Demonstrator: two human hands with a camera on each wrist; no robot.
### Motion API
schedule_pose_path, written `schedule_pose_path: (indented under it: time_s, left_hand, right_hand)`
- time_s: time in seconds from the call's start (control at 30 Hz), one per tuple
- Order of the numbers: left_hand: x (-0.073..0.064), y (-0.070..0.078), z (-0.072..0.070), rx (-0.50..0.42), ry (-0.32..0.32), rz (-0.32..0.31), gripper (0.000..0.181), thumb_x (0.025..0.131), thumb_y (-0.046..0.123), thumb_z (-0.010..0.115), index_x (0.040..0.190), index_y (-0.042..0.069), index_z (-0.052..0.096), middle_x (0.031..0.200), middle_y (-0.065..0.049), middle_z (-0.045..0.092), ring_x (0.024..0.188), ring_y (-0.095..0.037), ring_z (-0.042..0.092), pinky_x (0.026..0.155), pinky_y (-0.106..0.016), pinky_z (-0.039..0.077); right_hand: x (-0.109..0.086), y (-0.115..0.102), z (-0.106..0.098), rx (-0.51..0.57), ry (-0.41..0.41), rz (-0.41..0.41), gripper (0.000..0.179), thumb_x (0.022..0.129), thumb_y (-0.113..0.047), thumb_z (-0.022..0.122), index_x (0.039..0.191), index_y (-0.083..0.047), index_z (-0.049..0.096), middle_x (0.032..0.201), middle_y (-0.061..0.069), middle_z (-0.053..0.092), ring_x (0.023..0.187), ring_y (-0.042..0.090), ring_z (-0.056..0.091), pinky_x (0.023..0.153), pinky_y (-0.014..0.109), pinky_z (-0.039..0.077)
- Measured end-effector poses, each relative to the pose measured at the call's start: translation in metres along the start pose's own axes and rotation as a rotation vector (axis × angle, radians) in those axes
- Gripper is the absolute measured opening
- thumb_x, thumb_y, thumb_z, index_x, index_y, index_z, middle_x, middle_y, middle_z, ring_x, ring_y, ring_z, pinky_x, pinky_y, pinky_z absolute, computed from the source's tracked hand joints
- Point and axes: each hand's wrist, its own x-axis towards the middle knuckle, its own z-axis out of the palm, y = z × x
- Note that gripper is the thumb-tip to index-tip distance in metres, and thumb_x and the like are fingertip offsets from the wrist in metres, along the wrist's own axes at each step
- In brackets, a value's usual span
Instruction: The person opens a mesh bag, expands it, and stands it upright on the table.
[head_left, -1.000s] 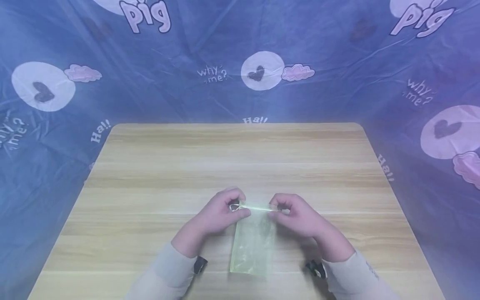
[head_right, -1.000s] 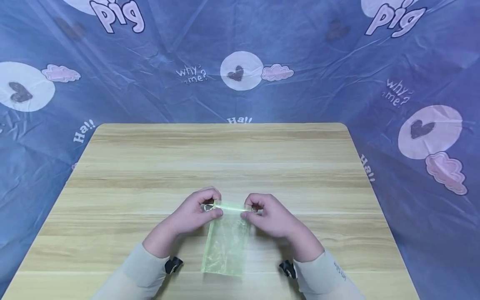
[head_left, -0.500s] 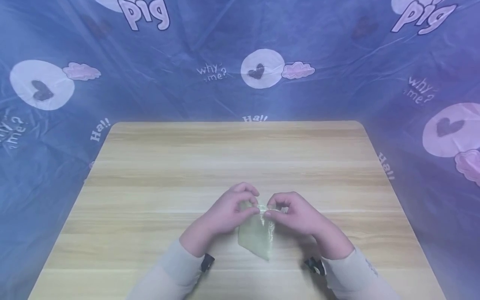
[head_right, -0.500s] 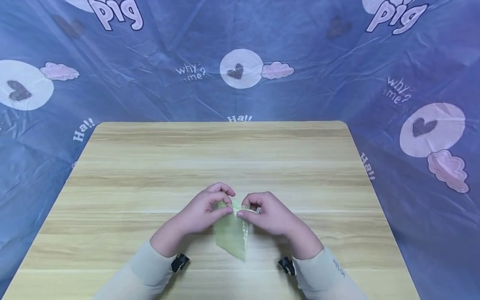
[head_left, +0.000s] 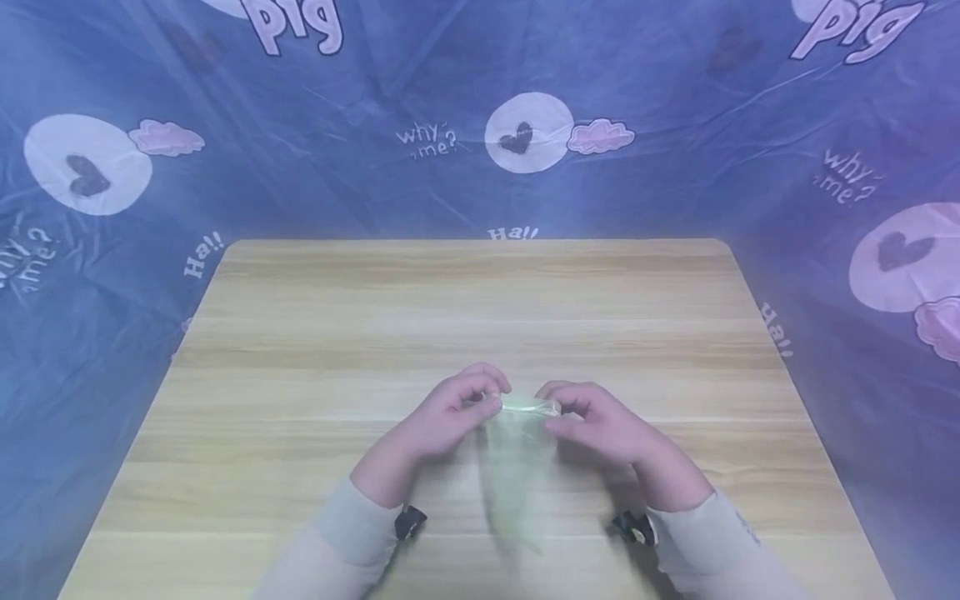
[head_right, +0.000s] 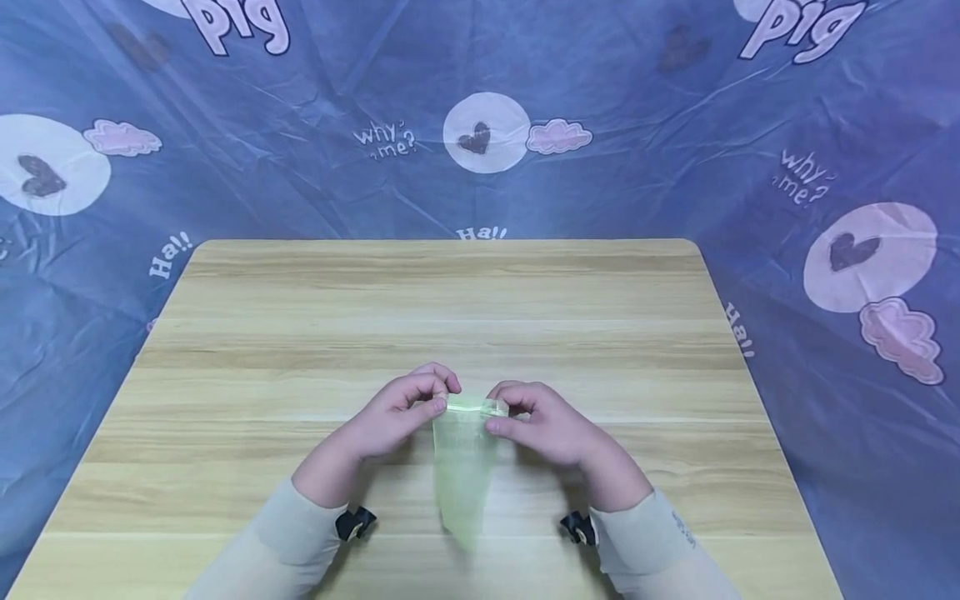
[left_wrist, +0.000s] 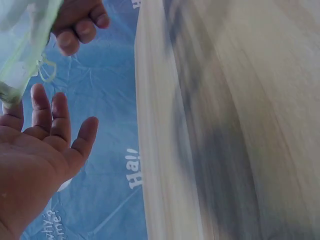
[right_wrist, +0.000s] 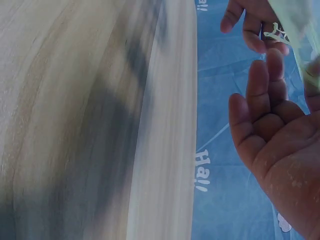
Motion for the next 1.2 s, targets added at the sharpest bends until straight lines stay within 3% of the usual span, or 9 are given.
schedule_pose_path:
  time_s: [0.2,0.33,0.47,0.73,0.8,0.93,1.03,1.1,1.2]
  left_hand:
    - [0.0,-0.003,0.002,0.037,-0.006,-0.052,0.019,0.105,0.009,0.058,0.087,0.006,0.062,0.111,-0.01,0.068,0.112,-0.023,0.061,0.105,-0.046,0.049]
    - [-0.002,-0.003,0.005,0.079,0.015,-0.209,0.026,0.103,0.019,0.067,0.082,0.012,0.056,0.08,0.004,0.059,0.077,-0.012,0.057,0.074,-0.031,0.051]
    - [-0.001,0.001,0.007,0.088,0.027,-0.338,0.035,0.098,0.027,0.077,0.083,0.012,0.049,0.07,0.006,0.047,0.053,-0.008,0.04,0.052,-0.024,0.036]
    - [0.003,0.005,0.009,0.071,0.019,-0.323,0.04,0.094,0.024,0.081,0.09,0.011,0.044,0.061,0.008,0.04,0.047,-0.007,0.035,0.046,-0.022,0.031]
    - [0.004,0.004,0.01,0.073,0.009,-0.309,0.041,0.094,0.026,0.082,0.09,0.011,0.044,0.061,0.008,0.04,0.048,-0.007,0.035,0.047,-0.022,0.032]
    - [0.006,0.002,0.013,0.07,-0.006,-0.275,0.031,0.093,0.029,0.084,0.093,0.013,0.057,0.076,0.006,0.062,0.06,-0.008,0.049,0.056,-0.025,0.046]
    - [0.008,0.001,0.013,0.068,-0.014,-0.222,0.017,0.093,0.024,0.083,0.097,0.013,0.072,0.103,0.0,0.075,0.087,-0.013,0.066,0.081,-0.034,0.058]
    - [0.01,0.001,0.012,0.074,-0.025,-0.183,0.011,0.094,0.02,0.082,0.094,0.011,0.076,0.119,-0.005,0.075,0.11,-0.019,0.068,0.098,-0.04,0.055]
    - [0.01,0.003,0.011,0.075,-0.044,-0.151,0.014,0.095,0.016,0.079,0.086,0.006,0.076,0.134,-0.01,0.071,0.128,-0.027,0.064,0.11,-0.045,0.049]
  right_hand:
    - [0.003,0.0,-0.001,0.108,-0.019,-0.051,0.03,0.108,0.004,0.043,0.095,0.002,0.071,0.103,0.015,0.071,0.099,0.022,0.067,0.092,0.036,0.056]
    - [0.004,-0.002,0.0,0.108,-0.016,-0.039,0.028,0.109,0.001,0.045,0.094,0.002,0.069,0.099,0.007,0.07,0.093,0.019,0.066,0.088,0.035,0.056]
    - [0.003,-0.002,0.002,0.055,0.027,0.016,0.019,0.107,-0.002,0.055,0.092,0.002,0.066,0.092,-0.001,0.069,0.086,0.018,0.065,0.085,0.033,0.055]
    - [0.004,-0.003,0.006,0.02,0.059,0.066,0.01,0.098,0.003,0.067,0.091,-0.004,0.065,0.09,0.002,0.07,0.086,0.017,0.067,0.086,0.034,0.057]
    - [0.004,-0.005,0.007,0.01,0.073,0.091,0.011,0.096,0.003,0.07,0.089,-0.005,0.065,0.09,0.001,0.07,0.086,0.016,0.066,0.085,0.033,0.057]
    - [0.005,-0.008,0.009,-0.014,0.105,0.133,0.015,0.093,0.004,0.073,0.086,-0.005,0.064,0.088,-0.001,0.07,0.083,0.014,0.064,0.08,0.031,0.057]
    - [0.005,-0.008,0.009,-0.027,0.122,0.142,0.016,0.092,0.005,0.073,0.084,-0.005,0.064,0.085,0.0,0.07,0.081,0.014,0.063,0.078,0.031,0.057]
    - [0.005,-0.009,0.009,-0.033,0.119,0.139,0.014,0.093,0.005,0.073,0.085,-0.005,0.066,0.084,0.003,0.071,0.081,0.014,0.064,0.079,0.031,0.057]
    - [0.005,-0.008,0.009,-0.03,0.102,0.134,0.01,0.095,0.004,0.071,0.089,-0.005,0.071,0.086,0.009,0.072,0.083,0.014,0.065,0.081,0.032,0.056]
